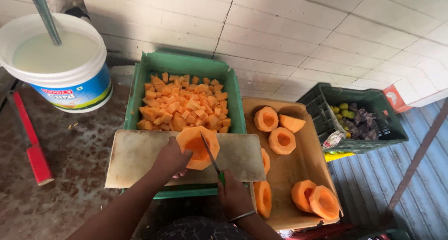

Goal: The person cuts cantaloupe halves into cubes with a knife on a small board and pushes the cut pieces into a green crate filled with melon cubes. They take new melon halves from a cardboard tray, cut the flesh off the rind, dice it, and repeat the cycle.

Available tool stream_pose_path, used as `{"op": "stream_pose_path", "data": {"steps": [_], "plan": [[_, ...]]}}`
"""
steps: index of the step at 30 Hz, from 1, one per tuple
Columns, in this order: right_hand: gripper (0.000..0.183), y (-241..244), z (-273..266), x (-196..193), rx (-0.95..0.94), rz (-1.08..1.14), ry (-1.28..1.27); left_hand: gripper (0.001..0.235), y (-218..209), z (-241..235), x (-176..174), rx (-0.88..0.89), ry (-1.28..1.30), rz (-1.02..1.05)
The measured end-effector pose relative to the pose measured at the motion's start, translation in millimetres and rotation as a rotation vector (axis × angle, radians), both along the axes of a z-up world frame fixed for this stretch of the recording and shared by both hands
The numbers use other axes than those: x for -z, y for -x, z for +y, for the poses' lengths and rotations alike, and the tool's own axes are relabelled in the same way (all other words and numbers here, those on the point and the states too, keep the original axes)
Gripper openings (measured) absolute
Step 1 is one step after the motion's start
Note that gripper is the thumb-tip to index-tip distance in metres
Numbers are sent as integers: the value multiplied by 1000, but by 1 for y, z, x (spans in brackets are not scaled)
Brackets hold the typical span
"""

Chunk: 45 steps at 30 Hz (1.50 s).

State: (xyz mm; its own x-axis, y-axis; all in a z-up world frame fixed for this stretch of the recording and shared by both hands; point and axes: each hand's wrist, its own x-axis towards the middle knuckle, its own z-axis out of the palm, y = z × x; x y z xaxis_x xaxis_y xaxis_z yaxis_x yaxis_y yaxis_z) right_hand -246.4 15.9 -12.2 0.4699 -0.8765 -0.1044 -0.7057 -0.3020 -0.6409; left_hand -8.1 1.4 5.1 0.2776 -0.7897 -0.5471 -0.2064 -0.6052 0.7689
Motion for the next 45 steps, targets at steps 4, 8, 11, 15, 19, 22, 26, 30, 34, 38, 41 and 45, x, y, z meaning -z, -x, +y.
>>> {"op": "stream_pose_path", "data": {"steps": [4, 8, 11, 15, 19, 22, 26, 30, 34, 38, 41, 45], "plan": [[18, -15, -3, -17, -4, 63, -6, 52, -1, -2, 5, 21, 16, -13], [24, -23, -17, -12, -9, 184, -138, 52, -1, -7, 7, 84, 43, -45], [23, -26, -25, -2, -74, 156, -119, 56, -3, -10, 11, 135, 30, -85], [25, -38, -31, -7, -49, 288, -202, 57, -6, -14, 18, 175, 27, -119], [34, -18, -42, 98, -153, 319, -94, 53, -10, -21, 83, 251, 166, -277], [43, -18, -43, 114, -120, 363, -137, 53, -7, -18, 50, 306, 152, -303], [34, -10, -47, 102, -101, 235, -208, 52, -38, -18, 72, 353, 127, -294], [31, -1, -47, 86, -49, 199, -188, 55, -66, -31, 182, 376, 405, -666], [27, -39, -15, -21, 10, 169, -358, 44, -45, -2, 70, 268, 93, -252], [24, -47, 1, -1, -48, 79, -240, 38, -28, 2, 34, 155, -42, -39], [25, -49, 4, 19, -106, 114, -156, 35, -24, 2, 35, 126, -46, 10], [38, -63, -1, 13, -100, 197, -241, 34, -29, -6, 57, 138, -68, 26]]}}
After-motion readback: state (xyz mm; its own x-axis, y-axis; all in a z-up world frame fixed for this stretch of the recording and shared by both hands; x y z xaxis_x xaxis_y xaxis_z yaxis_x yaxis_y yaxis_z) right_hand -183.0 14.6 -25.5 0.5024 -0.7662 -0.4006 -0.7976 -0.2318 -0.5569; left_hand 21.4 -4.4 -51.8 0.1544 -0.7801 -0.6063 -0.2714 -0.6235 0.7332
